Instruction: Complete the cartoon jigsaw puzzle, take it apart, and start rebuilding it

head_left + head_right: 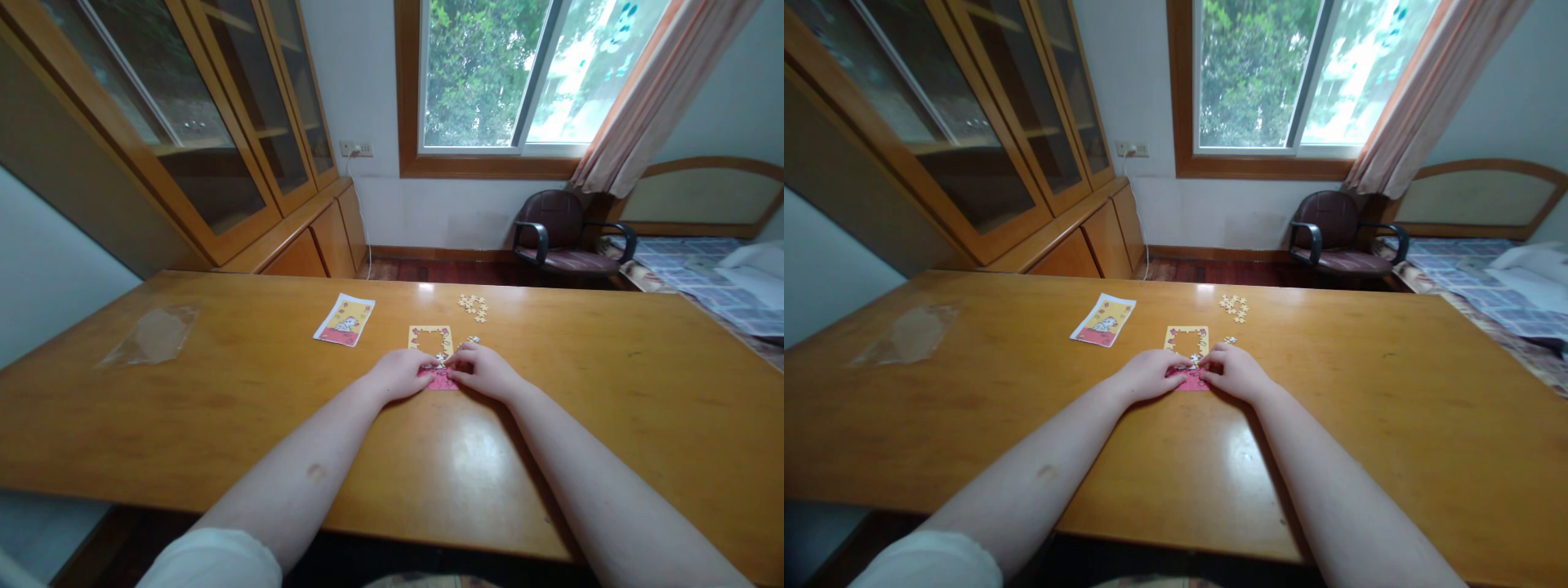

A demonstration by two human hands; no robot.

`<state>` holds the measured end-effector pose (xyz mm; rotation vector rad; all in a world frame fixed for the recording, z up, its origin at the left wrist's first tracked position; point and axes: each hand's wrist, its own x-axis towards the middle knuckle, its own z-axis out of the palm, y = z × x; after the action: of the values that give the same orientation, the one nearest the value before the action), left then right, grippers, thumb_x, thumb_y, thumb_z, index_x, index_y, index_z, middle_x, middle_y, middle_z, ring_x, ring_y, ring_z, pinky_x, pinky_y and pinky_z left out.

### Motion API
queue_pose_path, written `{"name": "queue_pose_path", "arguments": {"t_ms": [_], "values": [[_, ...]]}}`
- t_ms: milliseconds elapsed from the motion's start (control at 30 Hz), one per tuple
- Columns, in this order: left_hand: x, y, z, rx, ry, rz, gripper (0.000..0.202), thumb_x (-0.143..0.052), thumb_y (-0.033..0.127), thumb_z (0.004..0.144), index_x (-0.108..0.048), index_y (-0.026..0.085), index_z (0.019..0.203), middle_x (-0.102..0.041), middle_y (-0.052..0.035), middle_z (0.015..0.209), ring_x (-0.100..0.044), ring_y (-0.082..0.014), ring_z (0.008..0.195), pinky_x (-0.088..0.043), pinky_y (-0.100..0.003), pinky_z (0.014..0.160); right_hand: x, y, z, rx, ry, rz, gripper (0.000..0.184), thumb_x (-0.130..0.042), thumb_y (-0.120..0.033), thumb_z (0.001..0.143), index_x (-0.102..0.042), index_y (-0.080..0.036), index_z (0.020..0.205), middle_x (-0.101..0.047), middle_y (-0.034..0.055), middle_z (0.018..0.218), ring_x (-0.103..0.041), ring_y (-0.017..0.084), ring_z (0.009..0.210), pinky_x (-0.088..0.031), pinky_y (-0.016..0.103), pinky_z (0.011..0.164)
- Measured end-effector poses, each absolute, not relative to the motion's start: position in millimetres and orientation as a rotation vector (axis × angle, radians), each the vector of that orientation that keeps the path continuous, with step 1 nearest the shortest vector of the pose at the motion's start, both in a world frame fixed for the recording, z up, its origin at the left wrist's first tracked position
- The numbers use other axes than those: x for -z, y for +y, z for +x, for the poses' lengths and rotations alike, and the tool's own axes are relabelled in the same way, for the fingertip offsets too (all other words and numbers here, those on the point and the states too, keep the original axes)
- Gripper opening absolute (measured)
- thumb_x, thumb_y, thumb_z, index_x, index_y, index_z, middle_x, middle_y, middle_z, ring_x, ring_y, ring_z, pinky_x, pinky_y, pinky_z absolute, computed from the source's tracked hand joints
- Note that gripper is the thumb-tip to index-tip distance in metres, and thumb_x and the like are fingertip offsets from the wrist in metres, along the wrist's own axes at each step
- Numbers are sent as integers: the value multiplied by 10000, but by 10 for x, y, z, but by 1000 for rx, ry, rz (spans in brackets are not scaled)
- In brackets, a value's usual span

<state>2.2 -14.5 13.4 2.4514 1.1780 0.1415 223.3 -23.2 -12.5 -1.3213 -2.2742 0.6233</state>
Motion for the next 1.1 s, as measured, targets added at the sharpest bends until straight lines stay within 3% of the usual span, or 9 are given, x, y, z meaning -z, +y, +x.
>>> {"name": "queue_pose_path", "arguments": {"t_ms": [733, 1100], "values": [[-152, -170, 27, -109, 1188, 2466, 418, -509, 394, 846, -576, 324, 1253, -656, -19, 1189, -617, -234, 1047, -473, -321, 876, 135, -217, 2238, -617, -2302, -1318, 196, -637, -357, 798, -720, -227, 919, -613, 45, 849, -579, 153, 750, -462, 284, 722], [-98, -135, -2, -140, 1238, 2480, 412, -491, 419, 849, -580, 305, 1235, -661, -29, 1175, -619, -245, 1033, -485, -333, 849, 105, -234, 2233, -604, -2287, -1355, 254, -589, -361, 840, -687, -223, 1029, -607, 47, 849, -575, 161, 771, -452, 291, 735]]}}
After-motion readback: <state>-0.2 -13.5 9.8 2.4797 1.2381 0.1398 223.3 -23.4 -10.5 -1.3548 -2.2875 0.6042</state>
